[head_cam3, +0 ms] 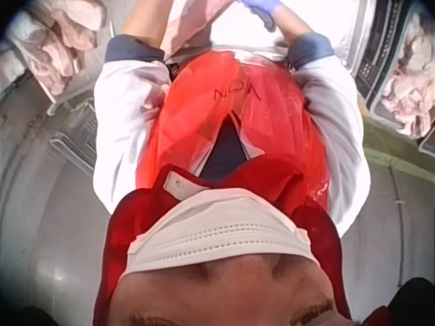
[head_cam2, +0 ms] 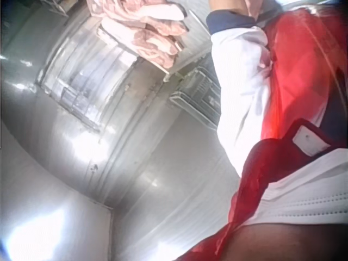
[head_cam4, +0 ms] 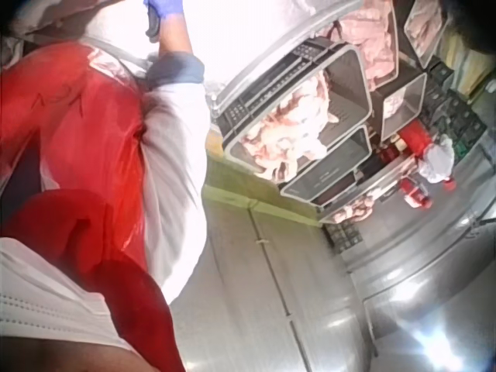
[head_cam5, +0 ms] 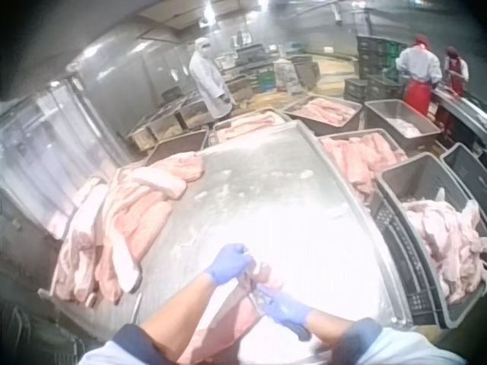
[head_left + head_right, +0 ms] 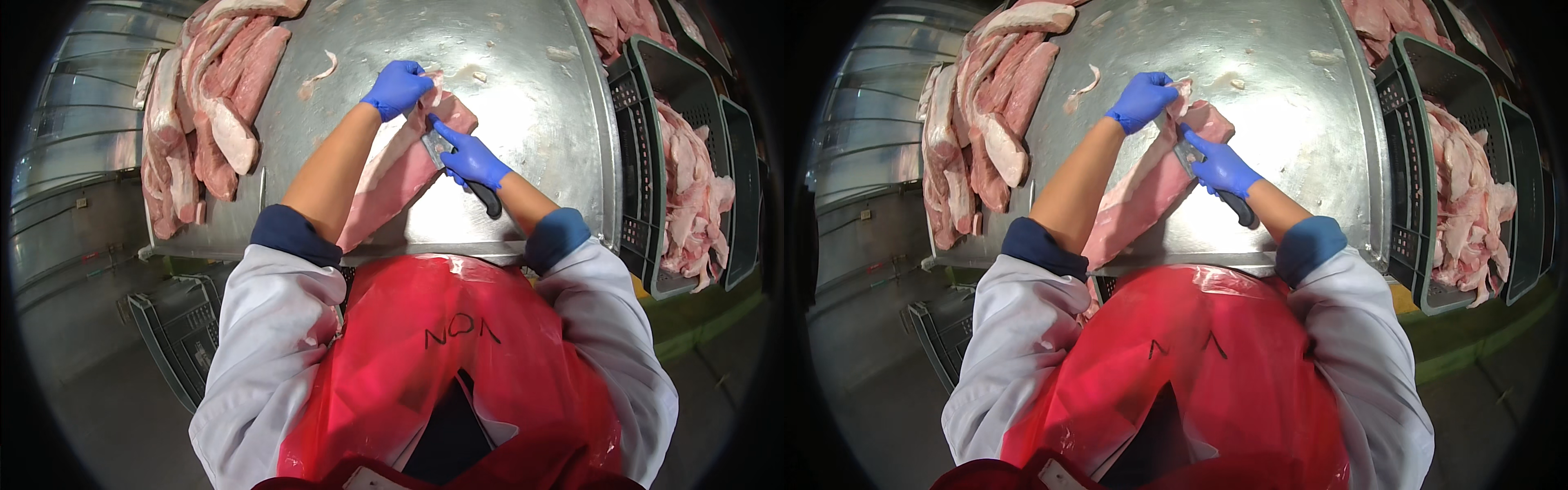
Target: The person trims fat and connective tissue from large cuts of raw meat using a knife on a stainless steel table. They repeatedly lift and reposition the meat to access different sides, placing trimmed pieces into a nearby bin.
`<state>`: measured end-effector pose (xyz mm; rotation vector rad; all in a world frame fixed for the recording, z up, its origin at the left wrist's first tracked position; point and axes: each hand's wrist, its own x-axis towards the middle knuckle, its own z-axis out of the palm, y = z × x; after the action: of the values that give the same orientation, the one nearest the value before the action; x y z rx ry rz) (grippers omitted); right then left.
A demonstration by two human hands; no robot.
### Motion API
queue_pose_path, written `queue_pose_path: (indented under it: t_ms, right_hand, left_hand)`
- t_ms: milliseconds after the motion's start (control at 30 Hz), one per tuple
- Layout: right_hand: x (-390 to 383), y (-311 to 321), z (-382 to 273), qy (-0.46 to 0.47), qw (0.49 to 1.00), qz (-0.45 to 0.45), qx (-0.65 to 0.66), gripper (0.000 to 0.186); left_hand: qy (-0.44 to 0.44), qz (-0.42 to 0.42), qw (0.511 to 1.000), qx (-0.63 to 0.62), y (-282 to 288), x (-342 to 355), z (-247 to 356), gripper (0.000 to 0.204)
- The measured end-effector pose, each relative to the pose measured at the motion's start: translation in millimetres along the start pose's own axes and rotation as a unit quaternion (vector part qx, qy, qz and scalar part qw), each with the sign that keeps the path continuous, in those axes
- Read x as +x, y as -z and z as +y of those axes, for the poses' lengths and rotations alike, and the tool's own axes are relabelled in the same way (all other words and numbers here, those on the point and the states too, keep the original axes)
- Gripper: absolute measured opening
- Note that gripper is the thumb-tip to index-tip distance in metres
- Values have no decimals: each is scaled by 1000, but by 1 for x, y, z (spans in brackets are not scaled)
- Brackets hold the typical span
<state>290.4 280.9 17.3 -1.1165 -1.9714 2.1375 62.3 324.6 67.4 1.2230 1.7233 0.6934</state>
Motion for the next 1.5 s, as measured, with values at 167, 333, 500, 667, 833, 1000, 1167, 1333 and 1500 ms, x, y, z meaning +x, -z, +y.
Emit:
queue_pose_path:
  t_ms: [167, 333, 500, 667, 833, 1000, 1167, 1333, 1500]
  right_hand:
    - [-57, -5, 38, 49, 998, -35, -27, 76]
    - [-4, -11, -7, 3, 999, -42, -16, 80]
    - [-65, -27, 10, 18, 996, -82, -9, 73]
    - [-10, -47, -23, -4, 998, -45, -49, 75]
    - [-49, -62, -1, 34, 991, -81, -101, 75]
    - [7, -86, -35, 3, 996, -67, -54, 71]
    - [-40, -94, 23, 154, 973, -36, -168, 71]
    - [2, -113, -44, 14, 984, -73, -160, 70]
    - [-50, -119, 12, 55, 982, -76, -164, 76]
  left_hand:
    - [-34, 33, 999, 17, 22, 3, -7, 21]
    - [-79, 47, 996, 3, 17, -6, 8, 29]
    - [-59, 42, 997, -41, 44, -14, 3, 21]
    - [-109, 64, 992, -17, 39, -28, 34, 16]
    - [-67, 84, 985, -131, 84, -39, 10, 17]
    - [-117, 79, 987, -82, 80, -59, 44, 15]
    - [-150, 102, 980, -82, 121, -87, 48, 21]
    - [-215, 89, 957, -171, 114, -114, 74, 20]
    - [-200, 67, 941, -266, 160, -117, 53, 15]
